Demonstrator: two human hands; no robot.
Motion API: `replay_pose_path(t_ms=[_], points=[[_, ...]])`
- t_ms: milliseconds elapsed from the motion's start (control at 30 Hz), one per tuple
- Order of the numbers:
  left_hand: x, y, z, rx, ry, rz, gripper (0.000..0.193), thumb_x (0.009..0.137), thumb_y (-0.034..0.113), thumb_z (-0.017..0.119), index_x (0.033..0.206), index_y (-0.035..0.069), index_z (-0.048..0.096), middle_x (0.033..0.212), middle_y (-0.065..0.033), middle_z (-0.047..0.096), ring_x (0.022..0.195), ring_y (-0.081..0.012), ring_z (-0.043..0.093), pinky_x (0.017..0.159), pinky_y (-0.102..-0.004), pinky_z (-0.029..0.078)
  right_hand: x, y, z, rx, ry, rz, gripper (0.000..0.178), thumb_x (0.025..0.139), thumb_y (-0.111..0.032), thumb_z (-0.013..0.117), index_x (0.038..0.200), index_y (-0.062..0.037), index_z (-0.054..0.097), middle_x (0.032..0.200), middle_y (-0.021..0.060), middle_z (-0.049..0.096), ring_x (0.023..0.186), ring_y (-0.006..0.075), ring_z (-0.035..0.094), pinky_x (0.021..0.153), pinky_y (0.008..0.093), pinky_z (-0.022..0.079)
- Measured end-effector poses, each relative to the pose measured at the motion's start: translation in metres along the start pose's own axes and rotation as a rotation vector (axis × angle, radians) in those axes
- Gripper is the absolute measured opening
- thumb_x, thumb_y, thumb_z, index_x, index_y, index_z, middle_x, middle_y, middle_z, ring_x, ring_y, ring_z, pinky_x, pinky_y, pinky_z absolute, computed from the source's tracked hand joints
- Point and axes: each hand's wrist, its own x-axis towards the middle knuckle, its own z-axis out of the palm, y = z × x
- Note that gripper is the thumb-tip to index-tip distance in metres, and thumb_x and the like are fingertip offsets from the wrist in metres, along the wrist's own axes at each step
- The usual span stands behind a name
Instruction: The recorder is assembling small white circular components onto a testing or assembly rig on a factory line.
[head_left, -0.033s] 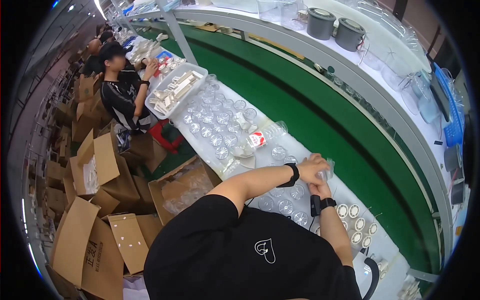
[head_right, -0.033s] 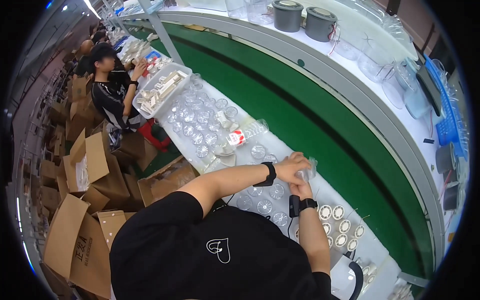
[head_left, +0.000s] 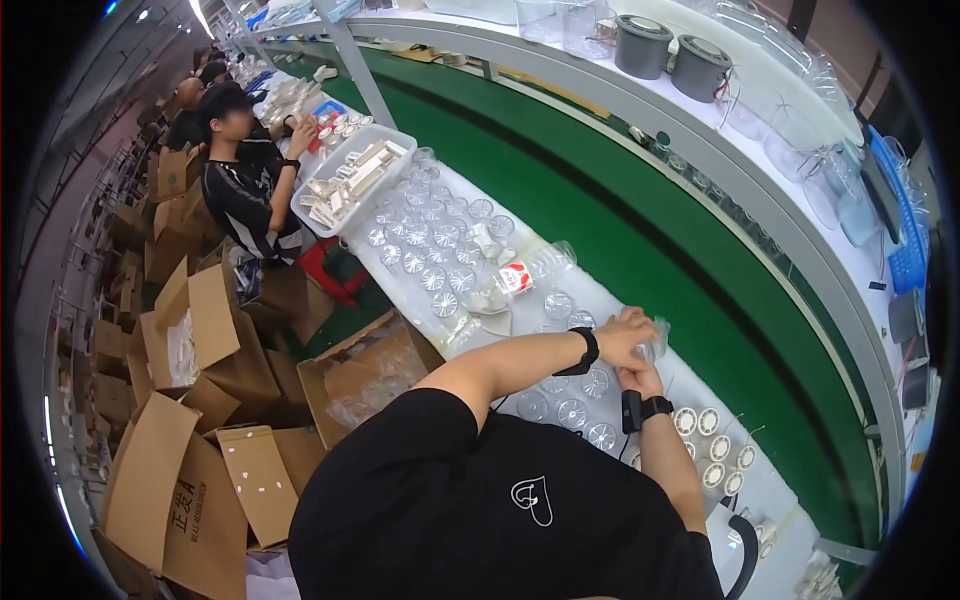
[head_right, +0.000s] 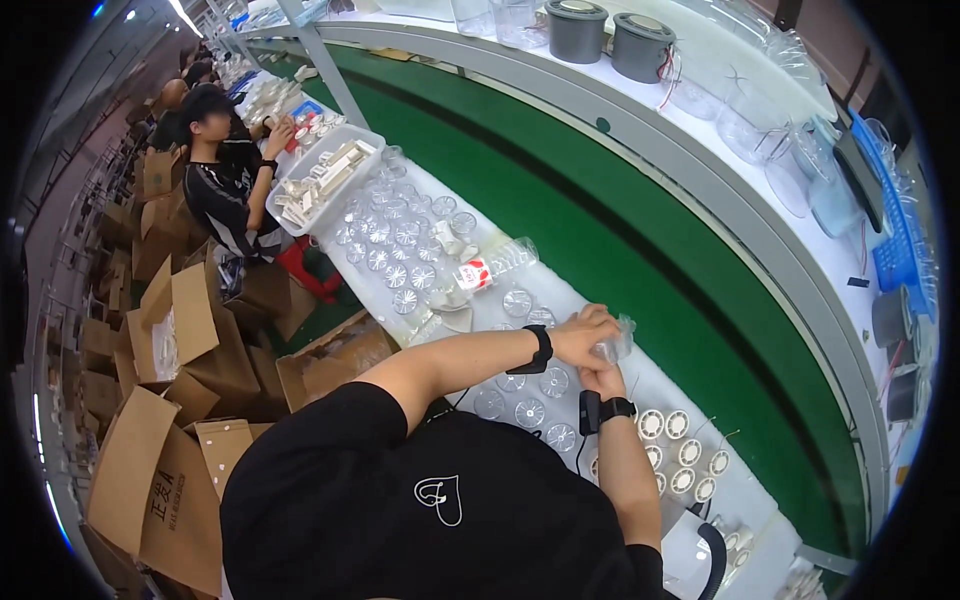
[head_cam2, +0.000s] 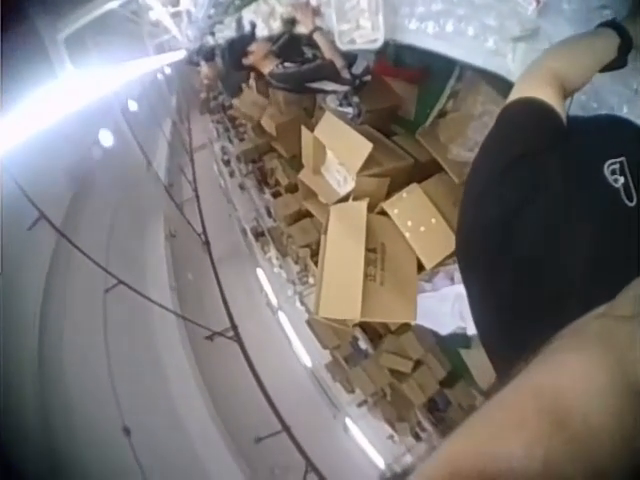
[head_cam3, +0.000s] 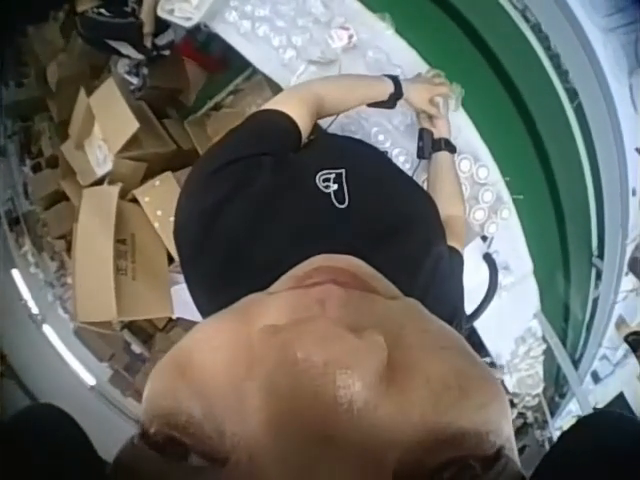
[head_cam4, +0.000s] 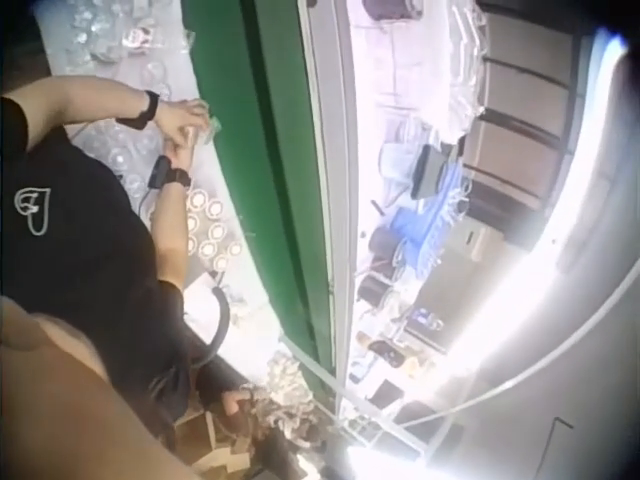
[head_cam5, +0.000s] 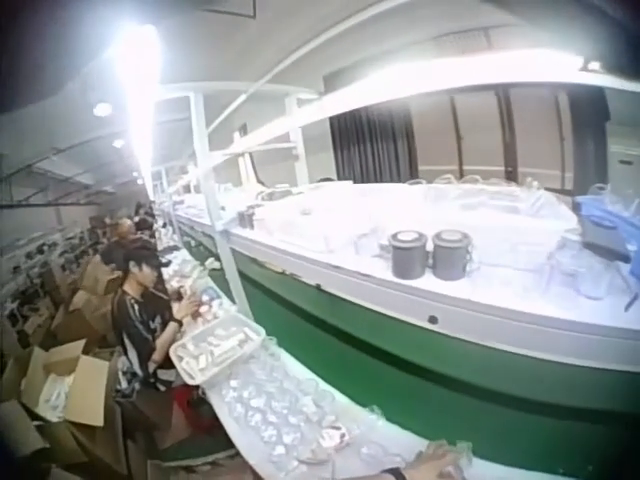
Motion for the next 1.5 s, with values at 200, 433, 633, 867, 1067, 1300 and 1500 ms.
replay_pose_path(t_ms=[200, 433, 633, 867, 1067, 1300, 1500], points=[[0.008, -0.031, 0.014, -0.110, 0.063, 0.085, 0.065, 0.063, 0.043, 0.075, 0.110, 0.007, 0.048, 0.124, -0.0170, 0.045, 0.126, -0.0418, 0.026, 0.095, -0.0545, 0.036, 0.019, -0.001, -0.036, -0.050, 0.031, 0.106, 0.033, 0.092, -0.012, 0.048, 0.124, -0.0067, 0.044, 0.118, 0.0089, 0.053, 0.105, 0.0191, 0.054, 0.090, 0.0350, 0.047], [0.001, -0.007, 0.012, -0.003, -0.007, 0.147, 0.058, 0.066, 0.038, 0.074, 0.107, 0.007, 0.048, 0.116, -0.0181, 0.048, 0.122, -0.0411, 0.031, 0.094, -0.0499, 0.037, -0.018, -0.012, -0.017, -0.246, 0.194, 0.086, 0.021, 0.089, -0.011, 0.051, 0.109, -0.0061, 0.054, 0.093, 0.0063, 0.061, 0.082, 0.0192, 0.059, 0.079, 0.0298, 0.049], [-0.007, -0.002, 0.002, 0.189, -0.024, 0.230, 0.061, 0.058, 0.033, 0.079, 0.105, 0.008, 0.050, 0.122, -0.0130, 0.045, 0.122, -0.0385, 0.034, 0.093, -0.0585, 0.034, -0.060, -0.029, -0.022, -0.726, 0.246, -0.098, 0.029, 0.080, -0.017, 0.058, 0.106, -0.0042, 0.053, 0.099, 0.0077, 0.057, 0.093, 0.0185, 0.054, 0.081, 0.0316, 0.044], [-0.012, 0.018, -0.009, 0.368, -0.233, 0.366, 0.061, 0.060, 0.033, 0.079, 0.108, 0.010, 0.050, 0.126, -0.0098, 0.043, 0.125, -0.0361, 0.032, 0.098, -0.0632, 0.024, -0.030, -0.051, 0.002, -1.662, 0.527, -0.670, 0.037, 0.077, -0.020, 0.064, 0.109, -0.0031, 0.054, 0.114, 0.0214, 0.052, 0.109, 0.0352, 0.049, 0.095, 0.0391, 0.039], [-0.001, -0.009, -0.008, -0.061, -0.059, 0.207, 0.068, 0.057, 0.038, 0.079, 0.114, 0.013, 0.050, 0.121, -0.0088, 0.048, 0.127, -0.0327, 0.032, 0.099, -0.0596, 0.018, -0.049, -0.044, 0.002, -1.762, 0.410, -0.641, 0.023, 0.076, -0.016, 0.066, 0.095, -0.0035, 0.061, 0.098, 0.0187, 0.061, 0.094, 0.0346, 0.059, 0.084, 0.0374, 0.046], [0.003, 0.009, 0.005, 0.146, -0.171, 0.113, 0.075, 0.060, 0.047, 0.076, 0.124, 0.017, 0.051, 0.125, -0.0070, 0.052, 0.128, -0.0308, 0.031, 0.101, -0.0576, 0.013, -0.068, -0.051, 0.010, -2.075, 0.321, -0.616, 0.015, 0.079, -0.018, 0.064, 0.089, -0.0071, 0.063, 0.110, 0.0158, 0.058, 0.111, 0.0308, 0.049, 0.092, 0.0402, 0.041], [0.018, 0.027, 0.003, 0.197, -0.153, 0.078, 0.075, 0.060, 0.049, 0.075, 0.125, 0.019, 0.052, 0.129, -0.0058, 0.050, 0.130, -0.0311, 0.029, 0.103, -0.0597, 0.008, -0.056, -0.049, -0.002, -1.769, 0.384, -0.848, 0.013, 0.082, -0.020, 0.061, 0.086, -0.0072, 0.062, 0.107, 0.0125, 0.059, 0.115, 0.0272, 0.046, 0.093, 0.0402, 0.039]])
